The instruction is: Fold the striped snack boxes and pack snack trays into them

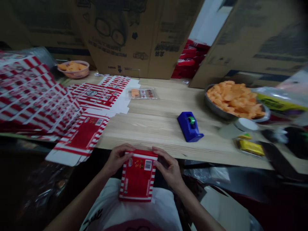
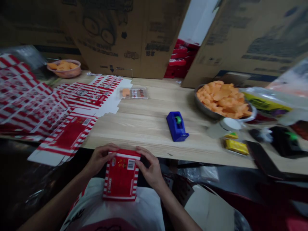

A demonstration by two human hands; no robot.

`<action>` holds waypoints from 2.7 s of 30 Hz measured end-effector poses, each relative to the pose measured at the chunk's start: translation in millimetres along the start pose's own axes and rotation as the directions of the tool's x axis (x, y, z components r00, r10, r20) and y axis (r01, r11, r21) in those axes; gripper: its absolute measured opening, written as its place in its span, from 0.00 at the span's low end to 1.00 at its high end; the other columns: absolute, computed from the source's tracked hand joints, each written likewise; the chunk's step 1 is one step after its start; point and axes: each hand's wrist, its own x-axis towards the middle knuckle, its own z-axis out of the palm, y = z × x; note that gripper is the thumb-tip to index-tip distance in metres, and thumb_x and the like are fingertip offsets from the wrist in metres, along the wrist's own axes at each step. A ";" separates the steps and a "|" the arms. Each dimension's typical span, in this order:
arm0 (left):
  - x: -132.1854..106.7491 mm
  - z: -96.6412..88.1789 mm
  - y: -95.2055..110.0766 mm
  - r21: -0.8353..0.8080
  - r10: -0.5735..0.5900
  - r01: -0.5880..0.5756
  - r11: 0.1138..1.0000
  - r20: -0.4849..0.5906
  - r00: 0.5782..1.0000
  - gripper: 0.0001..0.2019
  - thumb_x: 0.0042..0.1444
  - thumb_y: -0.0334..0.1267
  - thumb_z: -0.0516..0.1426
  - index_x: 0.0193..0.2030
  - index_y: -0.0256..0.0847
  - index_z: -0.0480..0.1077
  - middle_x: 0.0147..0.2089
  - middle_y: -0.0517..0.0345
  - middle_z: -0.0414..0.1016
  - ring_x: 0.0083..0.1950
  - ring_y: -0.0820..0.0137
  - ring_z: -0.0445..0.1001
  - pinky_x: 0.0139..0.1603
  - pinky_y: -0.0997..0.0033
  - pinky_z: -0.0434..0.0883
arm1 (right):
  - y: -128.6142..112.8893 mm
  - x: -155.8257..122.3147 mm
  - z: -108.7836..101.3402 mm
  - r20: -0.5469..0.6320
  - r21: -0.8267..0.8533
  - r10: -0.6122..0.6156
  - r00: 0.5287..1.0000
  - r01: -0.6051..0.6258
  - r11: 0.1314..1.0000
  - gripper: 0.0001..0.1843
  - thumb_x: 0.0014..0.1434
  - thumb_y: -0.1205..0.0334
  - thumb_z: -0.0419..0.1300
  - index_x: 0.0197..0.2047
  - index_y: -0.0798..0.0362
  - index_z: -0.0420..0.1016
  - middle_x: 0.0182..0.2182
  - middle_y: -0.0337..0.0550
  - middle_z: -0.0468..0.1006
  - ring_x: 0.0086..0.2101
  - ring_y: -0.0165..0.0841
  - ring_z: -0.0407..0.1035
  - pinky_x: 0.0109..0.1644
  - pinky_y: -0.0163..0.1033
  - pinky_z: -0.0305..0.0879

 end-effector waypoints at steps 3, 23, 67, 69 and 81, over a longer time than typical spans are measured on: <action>-1.3 5.1 -4.5 -0.079 -0.108 0.101 0.992 -0.097 0.989 0.07 0.44 0.39 0.67 0.28 0.39 0.76 0.35 0.54 0.77 0.37 0.68 0.75 0.38 0.71 0.72 | -4.1 23.5 -52.1 -0.321 -0.157 -0.104 0.941 0.055 0.986 0.15 0.54 0.59 0.62 0.46 0.49 0.73 0.48 0.48 0.75 0.46 0.38 0.70 0.46 0.43 0.69; 73.2 6.4 59.3 0.091 -0.209 0.199 0.976 0.123 0.970 0.17 0.40 0.48 0.67 0.33 0.39 0.74 0.29 0.58 0.76 0.27 0.69 0.74 0.26 0.74 0.71 | 21.6 57.8 -146.6 -0.622 0.173 0.163 0.765 -0.068 0.982 0.14 0.38 0.53 0.68 0.21 0.53 0.71 0.29 0.40 0.74 0.30 0.32 0.69 0.36 0.43 0.70; 70.5 -19.0 67.5 -0.096 -0.162 0.151 0.984 -0.117 0.980 0.17 0.40 0.45 0.66 0.34 0.37 0.72 0.28 0.60 0.74 0.26 0.71 0.71 0.27 0.73 0.68 | -16.5 111.5 6.8 0.682 0.347 0.218 0.698 -0.572 0.743 0.33 0.39 0.40 0.68 0.44 0.53 0.74 0.40 0.47 0.79 0.37 0.36 0.73 0.39 0.38 0.69; 65.6 -32.8 52.5 -0.124 -0.116 0.068 0.990 -0.433 0.894 0.19 0.43 0.48 0.64 0.38 0.38 0.69 0.31 0.59 0.75 0.28 0.69 0.73 0.31 0.69 0.71 | -15.7 133.9 4.5 0.700 0.266 0.204 0.684 -0.515 0.815 0.29 0.40 0.48 0.71 0.44 0.53 0.74 0.38 0.44 0.79 0.34 0.33 0.72 0.35 0.34 0.67; 68.2 -30.7 43.7 0.881 -0.212 -0.402 0.248 0.454 0.865 0.60 0.31 0.64 0.64 0.69 0.40 0.46 0.71 0.30 0.36 0.70 0.37 0.33 0.61 0.28 0.33 | 10.1 310.5 66.2 0.684 -0.466 0.093 0.724 0.335 0.819 0.08 0.51 0.60 0.62 0.30 0.58 0.79 0.25 0.37 0.77 0.30 0.31 0.69 0.33 0.32 0.62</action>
